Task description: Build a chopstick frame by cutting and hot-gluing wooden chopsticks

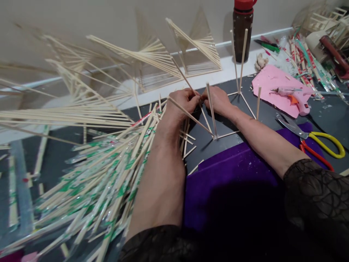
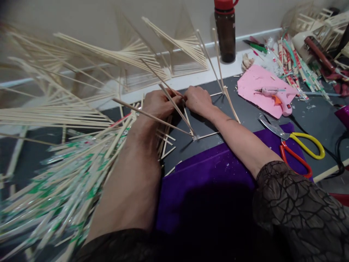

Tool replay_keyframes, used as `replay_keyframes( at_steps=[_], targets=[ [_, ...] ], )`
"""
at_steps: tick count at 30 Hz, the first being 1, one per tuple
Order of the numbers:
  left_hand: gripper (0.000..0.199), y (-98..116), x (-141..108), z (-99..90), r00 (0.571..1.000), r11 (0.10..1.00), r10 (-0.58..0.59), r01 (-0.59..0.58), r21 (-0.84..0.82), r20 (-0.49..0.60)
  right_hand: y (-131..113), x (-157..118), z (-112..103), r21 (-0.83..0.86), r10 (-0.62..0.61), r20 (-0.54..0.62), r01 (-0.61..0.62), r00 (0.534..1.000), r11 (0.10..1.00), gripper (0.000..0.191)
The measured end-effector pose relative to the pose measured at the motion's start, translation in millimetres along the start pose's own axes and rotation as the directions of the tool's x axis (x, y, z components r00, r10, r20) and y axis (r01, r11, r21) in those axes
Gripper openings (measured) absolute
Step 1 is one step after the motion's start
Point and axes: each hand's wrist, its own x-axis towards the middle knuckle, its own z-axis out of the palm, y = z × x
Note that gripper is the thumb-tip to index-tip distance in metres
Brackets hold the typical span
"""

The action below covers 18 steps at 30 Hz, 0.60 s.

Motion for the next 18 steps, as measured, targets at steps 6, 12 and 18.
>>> replay_keyframes(
  at_steps=[6,12,18],
  targets=[
    [0.031,-0.3,0.6,0.5,1.0,1.0,-0.004,0.004,0.014,-0.001,3.3,1.5,2.5,0.014,-0.025,-0.024,0.025,0.999,1.0,0.039],
    [0.034,1.2,-0.1,0.1,1.0,1.0,-0.001,0.0,0.013,0.013,6.0,2.0,2.6,0.037,-0.019,-0.024,0.02,1.0,0.999,0.032],
    [0.037,1.9,-0.4,0.5,0.999,0.998,-0.038,0.037,0.041,0.017,1.1,-2.4,0.7,0.034,-0.041,-0.052,0.042,0.998,0.999,0.03]
  ],
)
